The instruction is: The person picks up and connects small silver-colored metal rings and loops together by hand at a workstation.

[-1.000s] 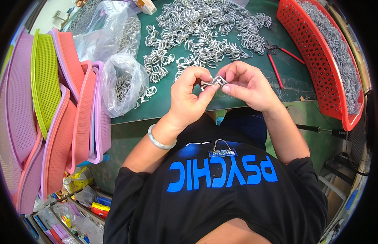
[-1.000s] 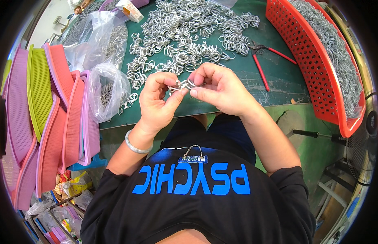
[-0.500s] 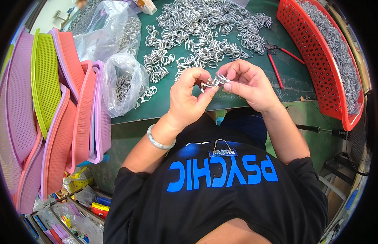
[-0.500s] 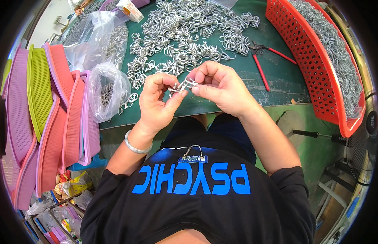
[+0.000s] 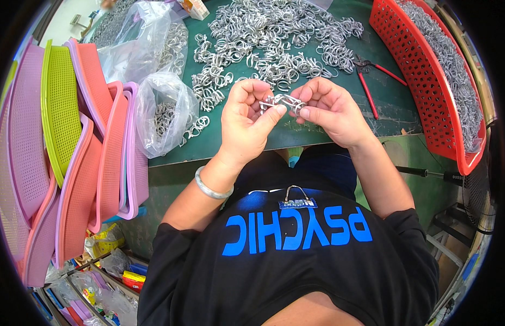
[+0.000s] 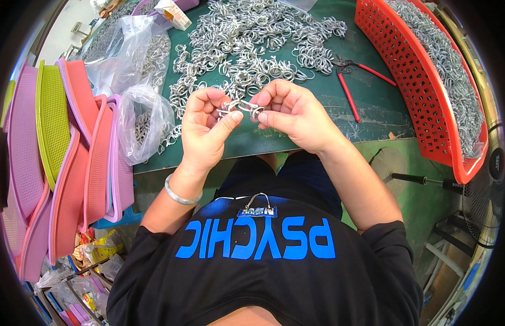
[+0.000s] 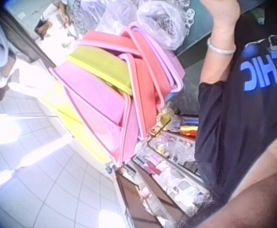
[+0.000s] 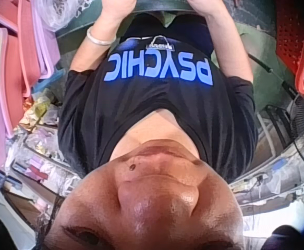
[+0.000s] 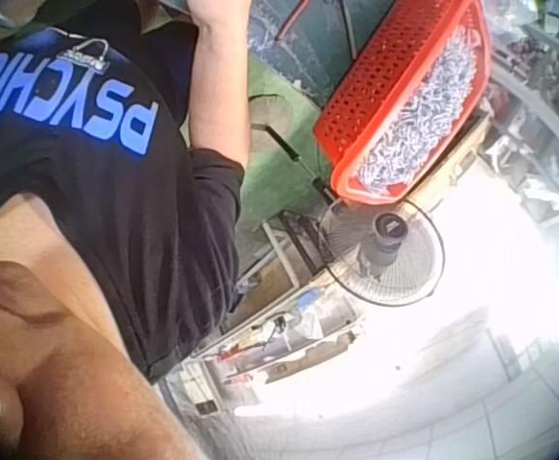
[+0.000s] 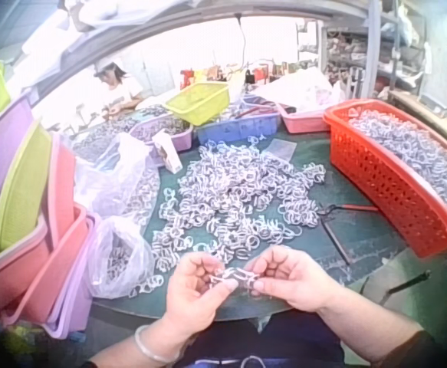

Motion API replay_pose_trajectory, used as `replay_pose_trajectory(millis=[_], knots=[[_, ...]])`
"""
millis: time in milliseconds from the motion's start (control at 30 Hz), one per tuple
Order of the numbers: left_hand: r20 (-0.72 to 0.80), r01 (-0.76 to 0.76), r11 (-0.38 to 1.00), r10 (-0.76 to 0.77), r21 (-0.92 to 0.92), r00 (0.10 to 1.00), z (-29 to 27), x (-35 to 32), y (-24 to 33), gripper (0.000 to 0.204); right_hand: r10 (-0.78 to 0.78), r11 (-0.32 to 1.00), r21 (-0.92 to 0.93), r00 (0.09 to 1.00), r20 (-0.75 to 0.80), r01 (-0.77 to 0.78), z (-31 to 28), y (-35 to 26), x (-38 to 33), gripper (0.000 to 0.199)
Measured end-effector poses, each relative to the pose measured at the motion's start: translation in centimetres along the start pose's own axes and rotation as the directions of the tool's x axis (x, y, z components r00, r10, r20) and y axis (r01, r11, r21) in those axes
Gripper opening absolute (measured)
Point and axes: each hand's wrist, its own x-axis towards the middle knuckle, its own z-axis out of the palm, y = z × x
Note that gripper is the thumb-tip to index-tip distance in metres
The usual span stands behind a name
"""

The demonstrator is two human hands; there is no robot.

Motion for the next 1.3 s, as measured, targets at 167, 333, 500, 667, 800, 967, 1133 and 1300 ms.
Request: replay_pose_trajectory(millis=[167,333,500,667,800,967,1133,1300], knots=[[-0.017,0.094,0.989,-0.096,-0.115,0.995,-0.1,0.2,-0.1,0.030,0.019,0.999,-0.031,1.000,-0.017,-0.020,-0.2,0.1,0.2,0.017],[-0.057,0.152,0.964,-0.168,-0.217,0.984,0.2,0.5,0.3,0.028,0.024,0.996,-0.082,0.998,-0.065,-0.030,0.0,-0.2,0.3,0.018],[-0.062,0.182,0.958,-0.200,-0.223,0.978,0.1,0.7,0.1,0.027,0.005,0.993,-0.114,0.998,-0.056,-0.011,0.1,0.0,0.4,0.019],[-0.067,0.274,0.919,-0.304,-0.284,0.950,0.0,1.0,0.1,0.024,-0.010,0.994,-0.113,0.998,-0.055,0.004,-0.1,0.3,0.4,0.021],[-0.060,0.301,0.895,-0.337,-0.329,0.939,-0.1,1.0,-0.2,0.023,-0.022,0.997,-0.071,0.998,-0.055,0.018,0.0,0.4,0.4,0.024],[-0.011,0.344,0.838,-0.384,-0.423,0.923,-0.3,0.9,-0.5,0.022,-0.008,0.998,-0.069,0.998,-0.056,0.004,-0.1,0.4,0.5,0.024],[0.025,0.359,0.815,-0.391,-0.455,0.920,-0.6,0.9,-0.8,0.021,-0.029,0.995,-0.095,0.999,-0.046,0.024,-0.2,0.7,0.5,0.023],[0.048,0.376,0.803,-0.401,-0.463,0.915,-0.9,0.8,-1.1,0.019,-0.042,0.984,-0.173,0.999,-0.028,0.037,-0.1,0.4,0.5,0.022]])
